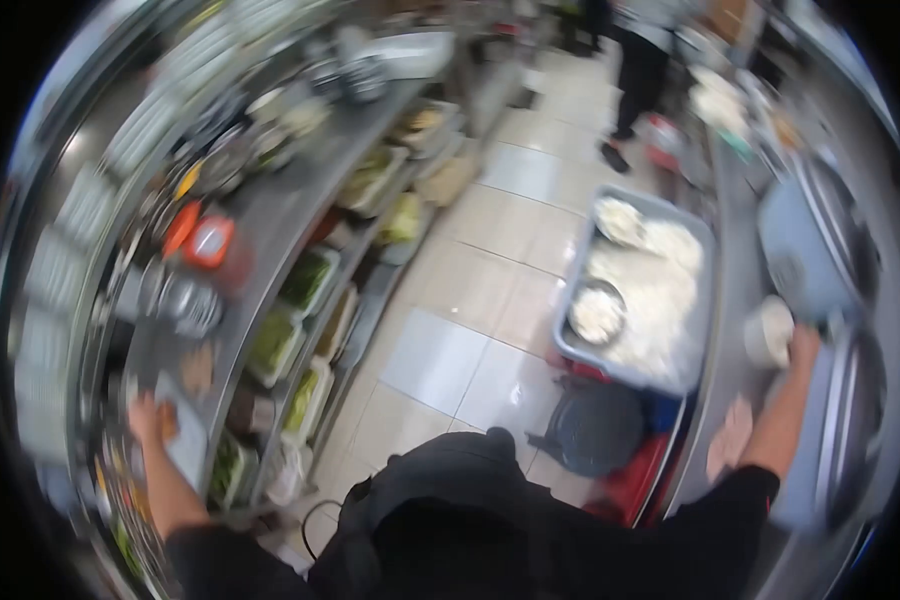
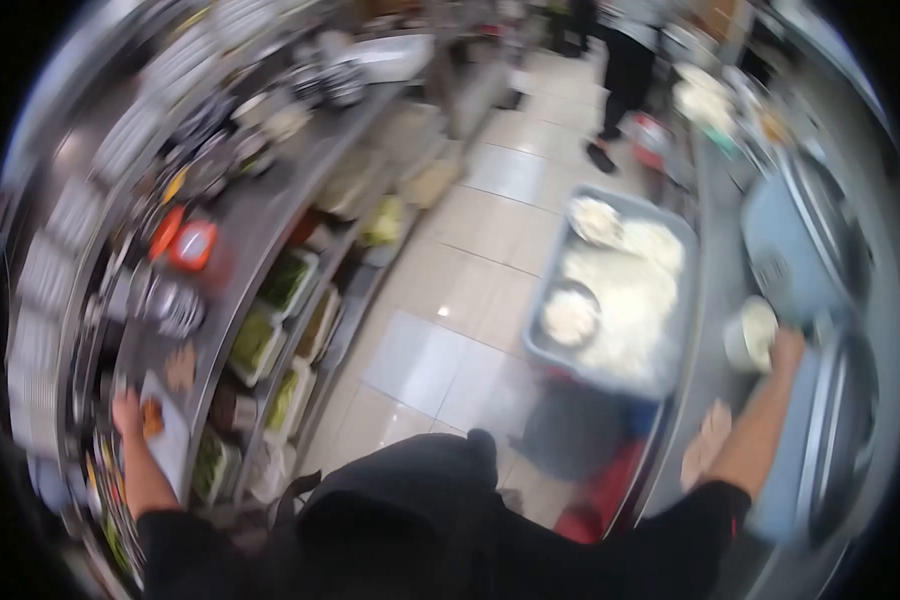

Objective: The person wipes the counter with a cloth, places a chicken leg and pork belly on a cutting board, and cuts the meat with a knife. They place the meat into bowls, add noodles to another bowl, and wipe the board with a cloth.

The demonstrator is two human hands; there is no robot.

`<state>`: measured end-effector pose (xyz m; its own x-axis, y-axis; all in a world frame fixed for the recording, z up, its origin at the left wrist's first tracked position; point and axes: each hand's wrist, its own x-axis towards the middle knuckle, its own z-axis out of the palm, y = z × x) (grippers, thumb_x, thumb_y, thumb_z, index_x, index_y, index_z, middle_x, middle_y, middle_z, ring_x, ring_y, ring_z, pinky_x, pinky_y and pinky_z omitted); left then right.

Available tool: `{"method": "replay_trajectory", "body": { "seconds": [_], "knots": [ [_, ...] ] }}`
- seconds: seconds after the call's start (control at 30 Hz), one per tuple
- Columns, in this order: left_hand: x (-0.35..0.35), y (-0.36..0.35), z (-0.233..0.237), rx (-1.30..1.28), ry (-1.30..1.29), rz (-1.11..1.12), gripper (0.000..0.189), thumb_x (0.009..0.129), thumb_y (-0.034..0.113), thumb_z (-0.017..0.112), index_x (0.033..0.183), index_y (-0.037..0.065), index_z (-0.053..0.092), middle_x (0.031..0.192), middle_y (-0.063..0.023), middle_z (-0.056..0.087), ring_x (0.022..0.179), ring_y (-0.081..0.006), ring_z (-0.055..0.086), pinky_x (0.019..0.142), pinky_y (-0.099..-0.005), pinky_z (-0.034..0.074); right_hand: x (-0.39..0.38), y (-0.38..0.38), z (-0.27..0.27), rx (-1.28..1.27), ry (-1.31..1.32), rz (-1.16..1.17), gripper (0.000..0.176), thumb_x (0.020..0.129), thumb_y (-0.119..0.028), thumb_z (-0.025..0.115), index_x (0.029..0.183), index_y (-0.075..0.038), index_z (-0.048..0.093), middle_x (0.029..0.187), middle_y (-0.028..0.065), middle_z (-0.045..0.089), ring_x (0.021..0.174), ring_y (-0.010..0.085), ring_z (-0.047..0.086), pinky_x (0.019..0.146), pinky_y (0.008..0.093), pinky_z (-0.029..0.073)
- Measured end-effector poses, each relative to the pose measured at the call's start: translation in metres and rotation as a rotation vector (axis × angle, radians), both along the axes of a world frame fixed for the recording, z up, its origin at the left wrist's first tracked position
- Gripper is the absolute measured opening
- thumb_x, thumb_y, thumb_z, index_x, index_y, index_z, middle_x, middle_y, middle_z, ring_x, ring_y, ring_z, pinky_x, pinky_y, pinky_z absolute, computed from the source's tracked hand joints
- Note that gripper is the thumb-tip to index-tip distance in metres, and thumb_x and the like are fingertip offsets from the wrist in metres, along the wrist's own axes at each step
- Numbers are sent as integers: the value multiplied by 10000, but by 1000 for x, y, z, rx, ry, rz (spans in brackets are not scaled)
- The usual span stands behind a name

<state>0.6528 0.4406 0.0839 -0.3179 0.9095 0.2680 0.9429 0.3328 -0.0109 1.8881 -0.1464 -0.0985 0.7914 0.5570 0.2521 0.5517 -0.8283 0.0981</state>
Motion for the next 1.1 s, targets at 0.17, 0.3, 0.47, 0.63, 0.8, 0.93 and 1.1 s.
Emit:
{"method": "replay_trajectory", "body": {
  "seconds": [0.17, 0.3, 0.47, 0.63, 0.8, 0.93, 1.1],
  "knots": [
    [28, -28, 11, 224, -146, -67, 331, 883, 286, 596, 972, -9, 717, 938, -237, 710, 929, -412, 678, 840, -459, 523, -71, 59, 64, 57, 278, -452, 605, 816, -300, 759, 1219, 111, 576, 1173, 308, 647, 1076, 407, 660, 949, 451, 497],
    [53, -51, 20, 239, -283, -4, 291, 869, 255, 633, 969, -6, 715, 904, -215, 717, 912, -386, 691, 831, -440, 530, -72, 76, 68, 391, 70, -154, 603, 880, -345, 706, 1289, 71, 554, 1115, 215, 674, 942, 297, 667, 827, 387, 521],
    [-9, -61, -46, 244, -195, -65, 276, 893, 260, 626, 954, 5, 714, 850, -205, 711, 842, -364, 696, 777, -440, 531, -270, 169, 91, 992, 994, 212, 577, 947, -419, 639, 1397, -78, 517, 1080, 82, 665, 777, 114, 601, 677, 264, 477],
    [-47, -109, -91, -9, -466, -73, 317, 904, 292, 615, 981, 0, 710, 900, -220, 707, 901, -389, 679, 832, -448, 517, -442, 326, -80, 489, 931, 563, 473, 824, -324, 736, 1183, -29, 650, 983, 172, 685, 859, 258, 666, 789, 367, 523],
    [-120, -195, -114, -202, -598, 23, 322, 900, 293, 614, 1020, 7, 700, 959, -227, 703, 939, -393, 672, 837, -447, 516, -725, 435, -22, -9, 1321, 803, 460, 855, -350, 736, 1157, -8, 677, 1043, 199, 715, 902, 336, 685, 792, 370, 543],
    [-191, -255, -135, -352, -551, 48, 346, 857, 325, 647, 957, 0, 705, 943, -230, 702, 921, -396, 672, 816, -456, 523, -832, 506, -35, -332, 911, 1220, 526, 859, -383, 720, 1227, -16, 638, 1086, 218, 695, 972, 384, 664, 864, 396, 534],
    [-257, -299, -150, -436, -581, 202, 395, 828, 385, 677, 964, 17, 723, 931, -227, 706, 920, -385, 684, 807, -438, 530, -924, 525, -25, -301, 845, 1400, 569, 868, -411, 665, 1281, -24, 610, 1328, 214, 591, 1232, 394, 547, 1050, 442, 441]
  ]
}}
